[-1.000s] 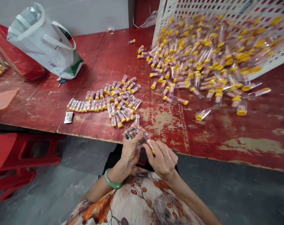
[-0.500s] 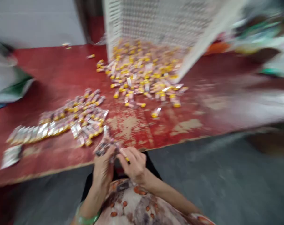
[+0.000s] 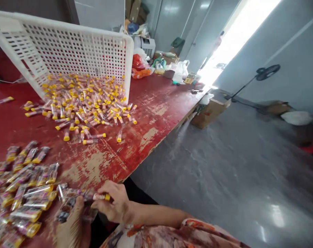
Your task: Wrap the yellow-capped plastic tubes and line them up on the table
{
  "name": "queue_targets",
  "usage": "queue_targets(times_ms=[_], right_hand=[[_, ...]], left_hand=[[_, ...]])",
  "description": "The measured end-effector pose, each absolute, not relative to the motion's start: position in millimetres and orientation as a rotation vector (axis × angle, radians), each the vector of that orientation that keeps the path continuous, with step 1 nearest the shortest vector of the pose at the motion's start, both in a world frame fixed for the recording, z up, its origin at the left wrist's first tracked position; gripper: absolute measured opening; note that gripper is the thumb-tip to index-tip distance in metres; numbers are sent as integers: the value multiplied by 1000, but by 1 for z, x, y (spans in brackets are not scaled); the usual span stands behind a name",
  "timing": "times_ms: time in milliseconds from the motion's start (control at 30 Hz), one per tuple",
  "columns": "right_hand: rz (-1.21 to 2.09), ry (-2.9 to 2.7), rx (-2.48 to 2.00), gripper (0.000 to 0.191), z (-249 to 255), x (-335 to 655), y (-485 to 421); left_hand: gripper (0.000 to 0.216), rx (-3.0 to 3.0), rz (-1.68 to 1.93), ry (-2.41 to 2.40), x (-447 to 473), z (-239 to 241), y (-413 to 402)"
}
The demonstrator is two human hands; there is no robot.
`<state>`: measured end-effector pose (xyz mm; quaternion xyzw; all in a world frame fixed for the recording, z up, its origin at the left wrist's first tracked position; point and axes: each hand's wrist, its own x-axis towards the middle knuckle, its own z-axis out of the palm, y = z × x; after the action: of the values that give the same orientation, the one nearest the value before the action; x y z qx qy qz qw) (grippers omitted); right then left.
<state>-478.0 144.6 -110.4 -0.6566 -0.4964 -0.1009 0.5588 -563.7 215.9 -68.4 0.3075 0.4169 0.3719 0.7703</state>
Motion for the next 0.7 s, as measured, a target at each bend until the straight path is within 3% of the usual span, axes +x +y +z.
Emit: queue_targets(times_ms=[133,200,367,467,533,700], right_hand=[[-303,-1213,-1487,14,-101,-481,137],[-450,-1290,-1475,26,-102,-483,132],[-125,-1334,-1404,39,-109,-481,124],[-254,-1435,-1429,43,-107,-483,122],[-283,-1435,-1451,40,-105,-484,123],[58,-1187,-1380,32,-104,-481,128]], left_hand=[[45,615,845,923,-566,-66,208],[40,563,808,953,-568,-67,205],[36,474,776,909,-575,-70,207],[35,424,709,897,-579,-69,203],[34,395,670,899,-581,-69,201],[37,329,723,923,-581,-70,200]])
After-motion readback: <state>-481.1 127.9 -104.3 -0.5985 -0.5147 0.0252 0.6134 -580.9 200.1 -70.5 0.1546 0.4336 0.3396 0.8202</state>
